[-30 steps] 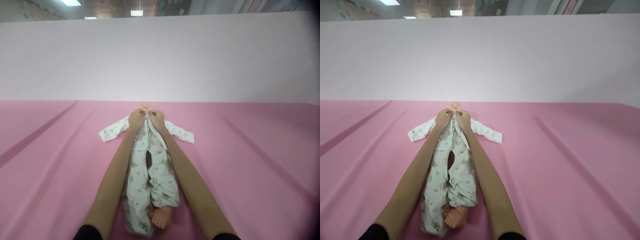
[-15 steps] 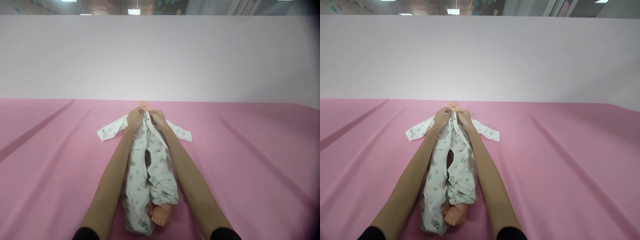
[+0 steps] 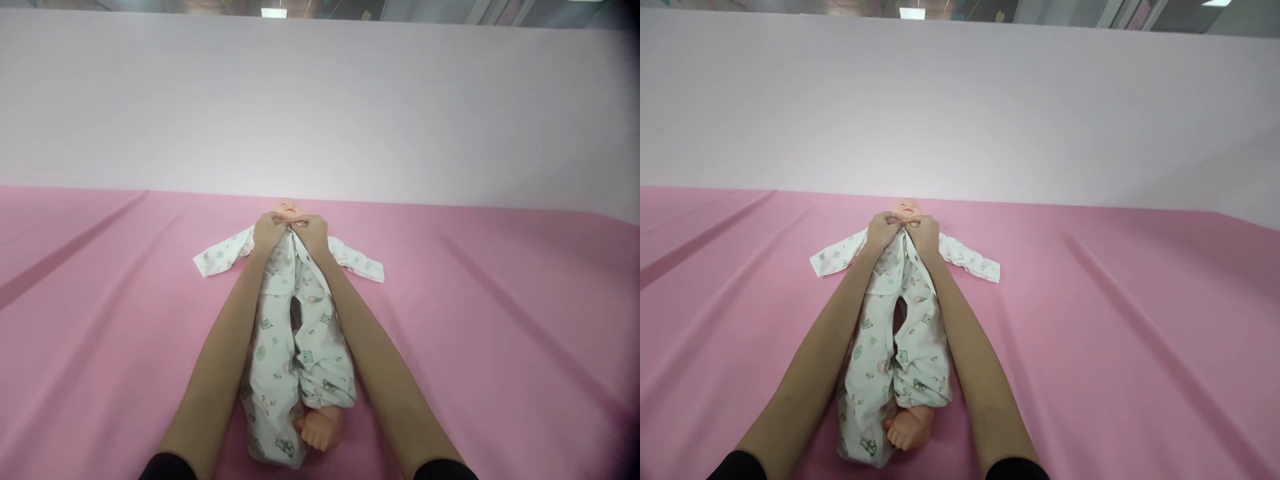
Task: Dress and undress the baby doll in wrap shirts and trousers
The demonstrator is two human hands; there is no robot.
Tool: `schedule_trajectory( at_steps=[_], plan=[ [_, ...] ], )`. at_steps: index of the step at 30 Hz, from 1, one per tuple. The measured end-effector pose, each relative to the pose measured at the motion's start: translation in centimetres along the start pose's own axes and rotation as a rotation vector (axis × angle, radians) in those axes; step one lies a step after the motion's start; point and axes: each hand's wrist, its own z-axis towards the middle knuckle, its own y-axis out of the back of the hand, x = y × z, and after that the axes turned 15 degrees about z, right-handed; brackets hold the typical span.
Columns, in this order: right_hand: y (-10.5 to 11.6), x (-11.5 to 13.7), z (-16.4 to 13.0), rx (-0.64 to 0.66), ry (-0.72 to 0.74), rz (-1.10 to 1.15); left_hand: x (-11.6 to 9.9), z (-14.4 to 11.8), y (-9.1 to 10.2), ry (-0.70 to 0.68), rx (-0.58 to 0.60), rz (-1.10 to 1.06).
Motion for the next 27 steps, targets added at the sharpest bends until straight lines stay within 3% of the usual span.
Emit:
schedule_trajectory(
  at_steps=[6,11,15,19,27],
  plan=[
    [-0.2,-0.9,0.0,-0.037,-0.013,0.146,0.1,0.0,0.1,-0.044,-0.039,0.0],
    [0.2,-0.8,0.3,0.005,-0.334,0.463,0.7,0.5,-0.4,-0.136,-0.059,-0.07],
    [0.4,-0.3,0.4,-0.004,-0.431,0.564,0.9,0.8,-0.7,-0.204,-0.028,-0.096],
    [0.4,-0.3,0.3,-0.066,-0.337,0.379,0.8,0.8,-0.3,-0.217,0.041,-0.11],
    [0.8,1.9,-0.3,0.116,-0.063,-0.166,-0.8,-0.6,2.3,-0.229,0.136,0.12]
  ],
)
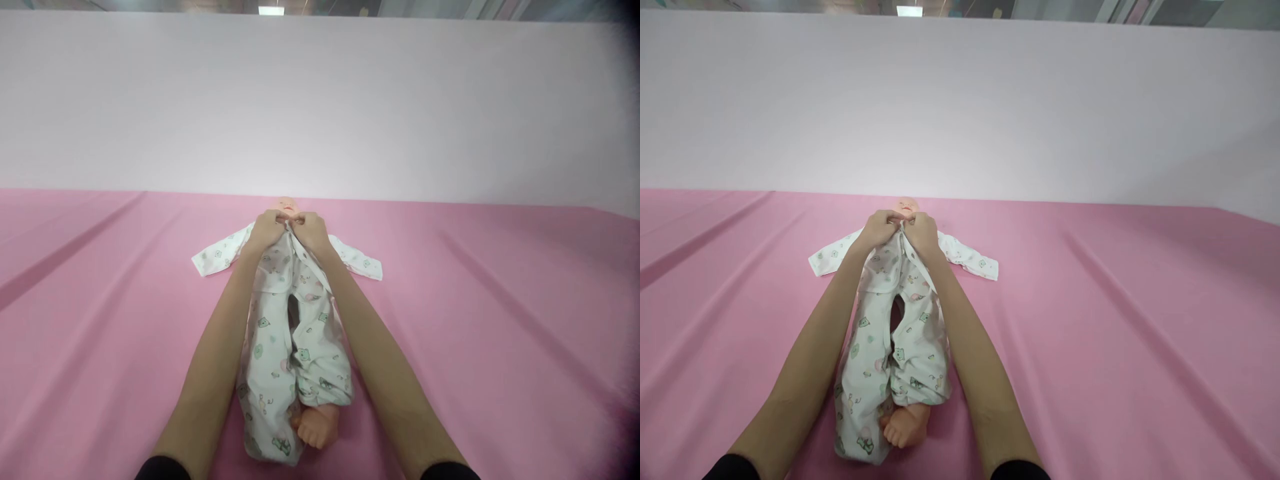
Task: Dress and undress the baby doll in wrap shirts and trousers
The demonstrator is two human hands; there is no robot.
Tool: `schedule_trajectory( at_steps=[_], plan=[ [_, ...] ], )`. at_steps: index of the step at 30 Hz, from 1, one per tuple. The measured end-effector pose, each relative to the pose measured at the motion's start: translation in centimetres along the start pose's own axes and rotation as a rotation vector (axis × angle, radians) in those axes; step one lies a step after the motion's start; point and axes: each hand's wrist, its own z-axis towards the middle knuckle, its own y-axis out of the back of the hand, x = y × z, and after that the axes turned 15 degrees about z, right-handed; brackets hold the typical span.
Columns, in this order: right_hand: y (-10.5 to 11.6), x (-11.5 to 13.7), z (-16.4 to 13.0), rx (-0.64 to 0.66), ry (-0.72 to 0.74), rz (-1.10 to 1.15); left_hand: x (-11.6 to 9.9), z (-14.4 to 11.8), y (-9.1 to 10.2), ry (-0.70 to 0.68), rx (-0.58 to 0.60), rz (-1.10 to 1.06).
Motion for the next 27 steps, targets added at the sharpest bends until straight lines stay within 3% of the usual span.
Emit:
schedule_trajectory(
  at_steps=[4,6,10,12,14,19,22,27],
  plan=[
    [1.2,1.4,-0.8,0.16,0.017,-0.114,-0.8,-0.6,0.7,-0.057,0.039,0.25],
    [2.2,2.3,-1.3,0.253,-0.029,-0.117,-1.1,-0.9,1.4,-0.022,0.056,0.323],
    [4.1,3.6,-2.2,0.413,-0.112,-0.078,-1.7,-1.9,3.5,0.035,0.217,0.246],
    [4.6,3.9,-2.4,0.417,-0.094,-0.082,-1.9,-2.3,4.4,-0.013,0.309,0.178],
    [4.9,3.8,-2.4,0.389,-0.078,-0.073,-2.3,-2.6,4.8,-0.056,0.328,0.159],
    [5.5,3.2,-2.0,0.315,-0.133,-0.031,-2.8,-2.8,4.2,-0.155,0.265,0.113],
    [5.7,2.9,-1.8,0.294,-0.147,0.005,-2.7,-2.5,3.3,-0.122,0.263,0.065],
    [5.5,2.3,-1.6,0.333,-0.147,0.117,-3.2,-2.2,2.5,-0.112,0.139,0.15]
  ],
)
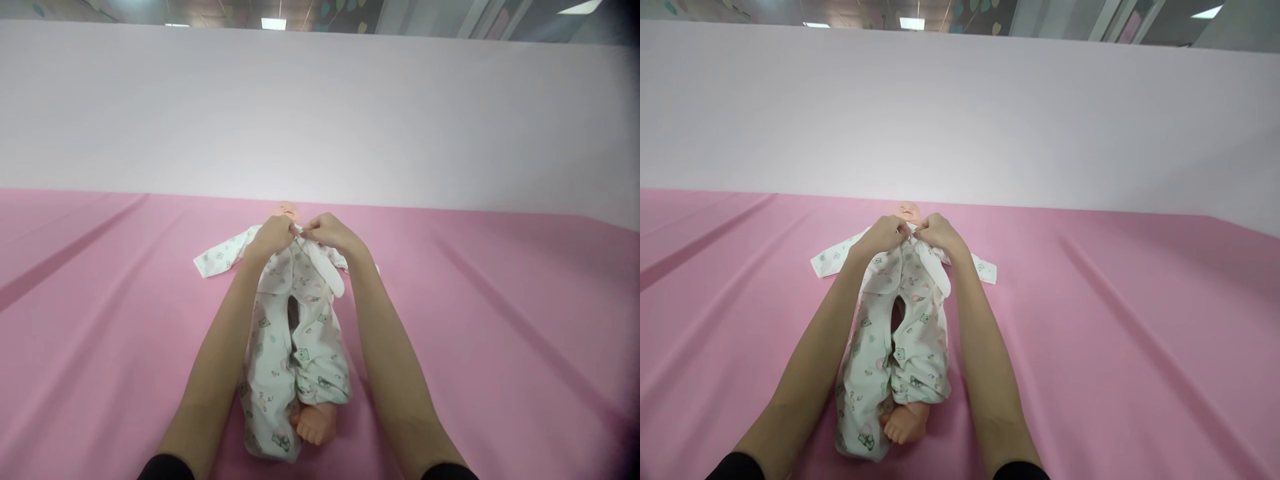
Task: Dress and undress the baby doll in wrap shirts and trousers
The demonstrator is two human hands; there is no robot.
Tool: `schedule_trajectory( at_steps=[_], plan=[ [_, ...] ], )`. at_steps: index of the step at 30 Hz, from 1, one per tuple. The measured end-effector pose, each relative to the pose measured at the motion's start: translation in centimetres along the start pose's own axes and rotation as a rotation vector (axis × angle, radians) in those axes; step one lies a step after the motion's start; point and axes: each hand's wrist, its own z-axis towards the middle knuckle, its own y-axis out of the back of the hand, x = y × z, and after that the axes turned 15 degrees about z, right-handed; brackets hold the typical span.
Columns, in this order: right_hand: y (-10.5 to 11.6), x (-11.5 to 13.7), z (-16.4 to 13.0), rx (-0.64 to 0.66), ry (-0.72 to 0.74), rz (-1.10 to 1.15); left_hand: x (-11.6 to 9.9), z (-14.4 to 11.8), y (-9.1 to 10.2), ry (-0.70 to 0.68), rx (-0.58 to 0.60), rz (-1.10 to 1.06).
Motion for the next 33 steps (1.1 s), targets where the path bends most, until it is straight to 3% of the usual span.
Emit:
schedule_trajectory(
  at_steps=[5,11,17,21,26,33],
  plan=[
    [0.1,-0.1,0.2,-0.007,-0.01,0.091,0.0,0.4,0.5,0.123,-0.114,-0.13],
    [0.0,-0.2,0.5,0.002,0.007,0.182,1.2,0.6,0.2,0.126,0.003,-0.333],
    [0.0,-0.2,0.3,-0.012,-0.001,0.153,2.0,1.1,-0.7,0.1,-0.055,-0.373],
    [0.1,0.3,-0.2,0.059,0.08,0.146,1.9,1.1,-0.5,0.165,-0.033,-0.464],
    [-0.4,0.7,-0.4,0.011,0.139,0.002,1.4,0.8,-0.1,0.228,-0.018,-0.534],
    [-1.9,1.4,-0.5,-0.084,0.169,-0.278,1.1,0.7,-0.2,0.238,-0.01,-0.435]
  ],
)
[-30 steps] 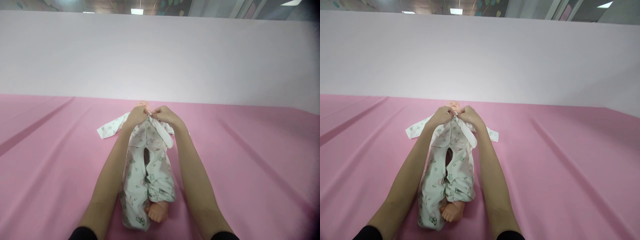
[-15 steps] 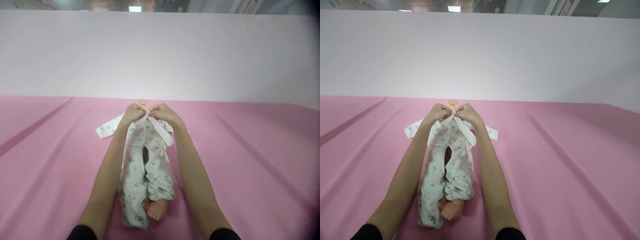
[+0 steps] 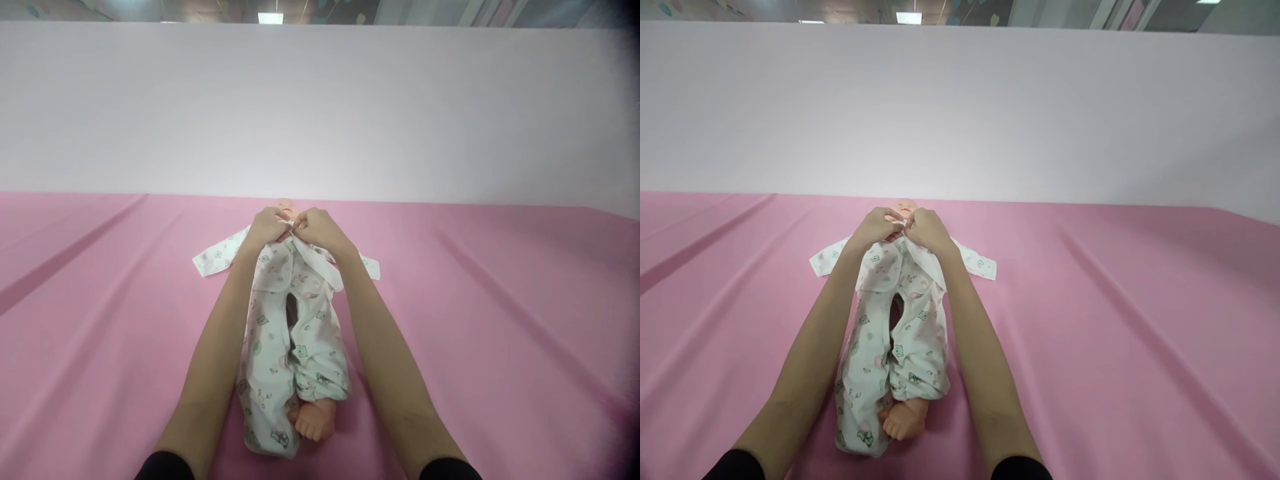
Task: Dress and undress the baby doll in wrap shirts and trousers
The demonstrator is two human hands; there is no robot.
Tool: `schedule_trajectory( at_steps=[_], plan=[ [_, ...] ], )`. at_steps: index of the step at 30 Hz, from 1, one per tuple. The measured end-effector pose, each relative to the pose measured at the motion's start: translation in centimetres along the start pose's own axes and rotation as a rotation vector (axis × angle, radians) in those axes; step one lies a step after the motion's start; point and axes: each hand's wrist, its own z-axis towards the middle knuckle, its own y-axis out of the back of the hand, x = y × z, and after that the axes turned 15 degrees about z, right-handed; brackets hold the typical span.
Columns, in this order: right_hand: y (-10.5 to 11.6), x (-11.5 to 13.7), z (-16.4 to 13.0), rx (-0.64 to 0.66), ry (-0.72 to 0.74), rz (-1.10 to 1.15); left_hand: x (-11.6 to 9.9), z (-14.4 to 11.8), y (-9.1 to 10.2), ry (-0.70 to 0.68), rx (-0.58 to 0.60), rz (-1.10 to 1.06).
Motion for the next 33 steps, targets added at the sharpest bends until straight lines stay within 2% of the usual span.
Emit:
schedule_trajectory(
  at_steps=[4,9,12,16,23,27,30,33],
  plan=[
    [-0.2,-0.5,0.3,-0.036,-0.056,0.075,0.1,0.0,-0.1,-0.013,-0.032,0.059],
    [0.0,-2.0,0.8,0.024,-0.191,0.48,0.1,0.2,-0.2,-0.066,-0.047,0.044],
    [0.1,-2.4,0.8,0.046,-0.204,0.581,-0.2,0.1,0.0,-0.081,-0.064,0.064],
    [0.8,-1.7,0.3,-0.01,-0.188,0.416,-0.6,-0.5,0.7,-0.082,-0.001,0.089],
    [2.9,0.4,-1.4,0.263,-0.242,0.099,-1.9,-2.5,2.4,-0.13,0.144,0.007],
    [3.1,0.9,-1.9,0.328,-0.318,0.013,-2.4,-3.5,2.7,-0.11,0.314,0.097],
    [3.1,0.9,-2.1,0.36,-0.326,0.009,-2.0,-3.5,2.1,-0.063,0.325,0.194],
    [3.1,0.8,-2.3,0.407,-0.267,0.04,-1.6,-3.1,1.7,-0.056,0.316,0.22]
  ],
)
